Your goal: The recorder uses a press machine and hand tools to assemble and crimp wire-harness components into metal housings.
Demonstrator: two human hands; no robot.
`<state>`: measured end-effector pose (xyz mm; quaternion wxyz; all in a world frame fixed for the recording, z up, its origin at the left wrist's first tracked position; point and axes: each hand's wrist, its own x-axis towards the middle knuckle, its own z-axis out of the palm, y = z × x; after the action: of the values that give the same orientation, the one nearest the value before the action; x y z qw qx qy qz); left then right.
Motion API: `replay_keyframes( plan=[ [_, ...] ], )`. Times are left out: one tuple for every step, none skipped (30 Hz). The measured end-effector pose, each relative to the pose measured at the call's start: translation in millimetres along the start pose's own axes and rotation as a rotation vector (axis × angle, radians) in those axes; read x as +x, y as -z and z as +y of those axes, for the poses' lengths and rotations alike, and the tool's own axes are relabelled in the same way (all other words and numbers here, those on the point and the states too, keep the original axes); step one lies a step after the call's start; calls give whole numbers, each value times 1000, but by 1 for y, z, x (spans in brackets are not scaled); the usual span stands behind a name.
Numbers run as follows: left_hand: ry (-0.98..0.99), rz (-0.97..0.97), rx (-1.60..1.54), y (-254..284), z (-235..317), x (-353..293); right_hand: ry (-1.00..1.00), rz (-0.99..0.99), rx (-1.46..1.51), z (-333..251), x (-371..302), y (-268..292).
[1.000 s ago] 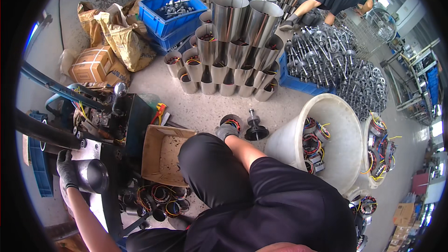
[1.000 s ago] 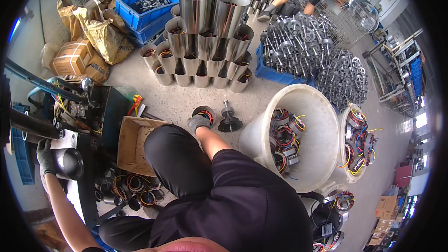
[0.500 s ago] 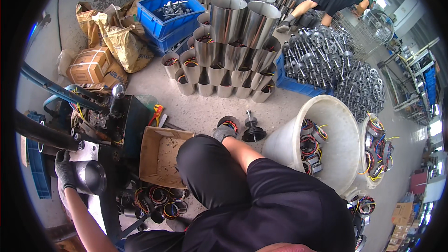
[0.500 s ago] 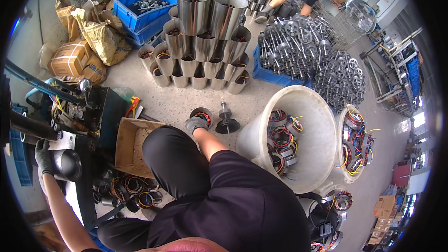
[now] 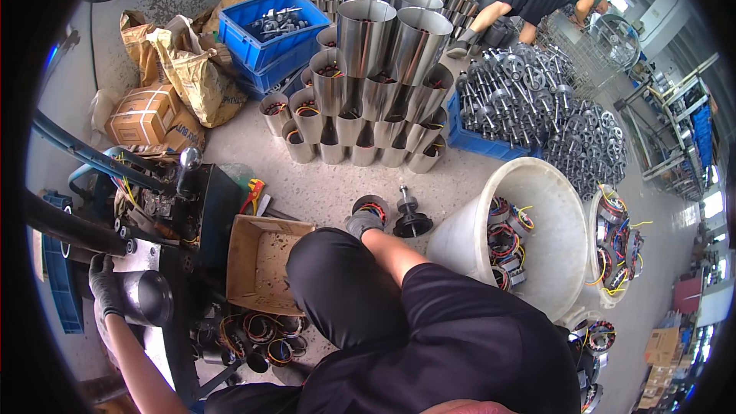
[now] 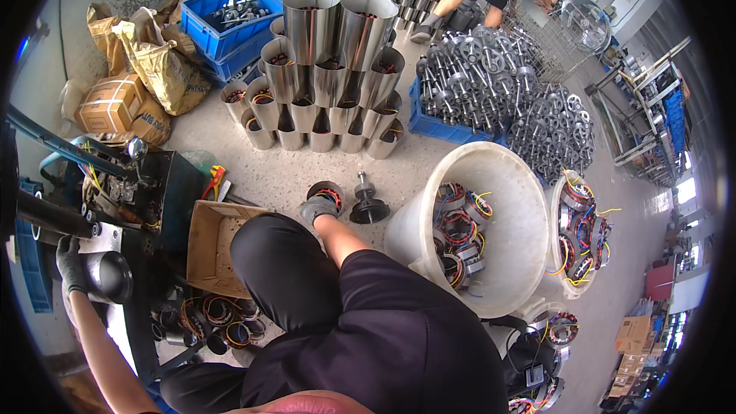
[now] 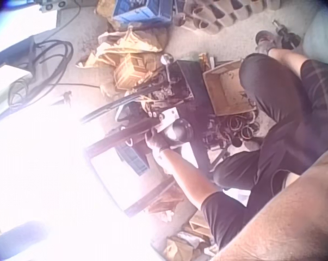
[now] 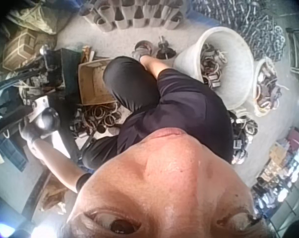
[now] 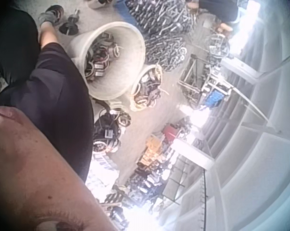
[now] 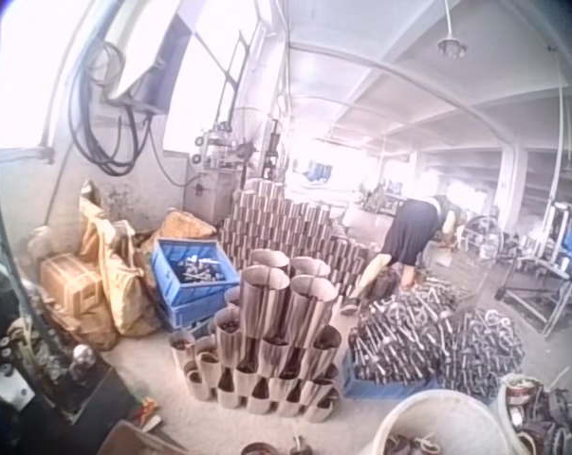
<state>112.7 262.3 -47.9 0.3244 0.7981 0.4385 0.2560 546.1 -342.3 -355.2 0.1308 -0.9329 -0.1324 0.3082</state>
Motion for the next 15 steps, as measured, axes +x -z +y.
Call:
replay_keyframes(
  plan=[
    [-2,2,3,0,4,-1,76,-24,-110,-3,3,-2],
    [-37,16,79,-4,7,-2,80,-24,-107,-2,4,-3],
    [-62,41,158,-3,9,-7,125,-69,-201,-7,2,6],
    [-55,48,162,-5,11,-11,165,-114,-294,-9,0,15],
    [-57,35,161,-7,15,-13,221,-147,-443,-15,4,28],
    [-34,45,180,14,6,-29,195,-287,-582,-54,-20,60],
    [-64,57,206,6,15,-18,453,-260,-705,-40,1,79],
    [-176,-12,120,-64,69,29,37,-507,-550,38,82,117],
    [-110,10,168,-43,46,11,145,-666,-522,-1,69,154],
    [-29,62,207,-2,20,-22,-43,-610,-233,-49,28,196],
    [-2,84,227,20,9,-42,12,-597,-341,-85,-18,256],
    [-73,76,227,-18,38,-18,-205,-672,-115,-10,34,310],
    [-42,85,243,-7,31,-27,77,-562,-680,-31,15,360],
    [-34,87,235,-9,35,-27,68,-444,-803,-18,10,405],
    [-35,94,222,-16,45,-27,47,-325,-922,8,10,450]
  ],
)
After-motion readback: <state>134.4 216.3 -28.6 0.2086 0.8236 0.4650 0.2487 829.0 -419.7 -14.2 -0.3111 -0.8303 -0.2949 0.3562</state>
